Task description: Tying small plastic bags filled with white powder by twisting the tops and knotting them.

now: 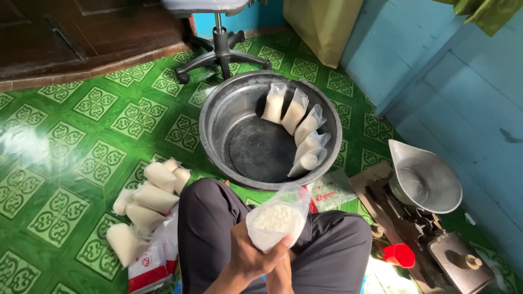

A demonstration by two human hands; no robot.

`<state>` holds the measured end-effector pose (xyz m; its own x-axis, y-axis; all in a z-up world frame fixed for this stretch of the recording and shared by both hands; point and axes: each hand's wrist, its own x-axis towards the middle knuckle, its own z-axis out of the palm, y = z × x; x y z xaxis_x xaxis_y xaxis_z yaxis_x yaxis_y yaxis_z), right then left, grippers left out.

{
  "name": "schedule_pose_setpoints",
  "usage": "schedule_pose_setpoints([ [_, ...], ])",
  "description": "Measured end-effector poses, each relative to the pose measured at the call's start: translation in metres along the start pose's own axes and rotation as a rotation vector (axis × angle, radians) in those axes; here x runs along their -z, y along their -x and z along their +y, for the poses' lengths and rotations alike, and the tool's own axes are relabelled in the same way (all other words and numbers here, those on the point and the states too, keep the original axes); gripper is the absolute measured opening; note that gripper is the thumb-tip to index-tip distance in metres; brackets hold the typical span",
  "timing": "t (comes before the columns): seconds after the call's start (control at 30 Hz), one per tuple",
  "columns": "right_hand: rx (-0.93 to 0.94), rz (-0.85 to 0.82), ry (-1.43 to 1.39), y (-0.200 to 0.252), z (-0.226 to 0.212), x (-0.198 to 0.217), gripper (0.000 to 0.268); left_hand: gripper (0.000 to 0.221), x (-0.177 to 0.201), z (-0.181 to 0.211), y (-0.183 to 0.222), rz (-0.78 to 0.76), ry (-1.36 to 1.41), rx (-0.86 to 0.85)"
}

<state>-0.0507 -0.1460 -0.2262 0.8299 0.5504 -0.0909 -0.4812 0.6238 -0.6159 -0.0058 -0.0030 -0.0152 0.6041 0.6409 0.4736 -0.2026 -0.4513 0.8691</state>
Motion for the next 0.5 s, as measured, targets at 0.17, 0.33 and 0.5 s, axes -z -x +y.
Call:
schedule_pose_setpoints([
  [0.17, 0.072, -0.101, 0.039, -0.064, -0.046, -0.076, 0.063, 0.06, 0.016, 0.0, 0.006, -0.115, 0.029, 0.014],
  [0.33, -0.135, -0.012, 0.146, -0.057, -0.047, -0.062, 0.062, 0.068, 0.04, 0.002, 0.017, -0.235, 0.012, 0.014],
  [0.5, -0.269, -0.017, -0.028, -0.068, -0.041, -0.046, 0.076, 0.07, 0.06, 0.0, 0.025, -0.313, 0.118, 0.013],
])
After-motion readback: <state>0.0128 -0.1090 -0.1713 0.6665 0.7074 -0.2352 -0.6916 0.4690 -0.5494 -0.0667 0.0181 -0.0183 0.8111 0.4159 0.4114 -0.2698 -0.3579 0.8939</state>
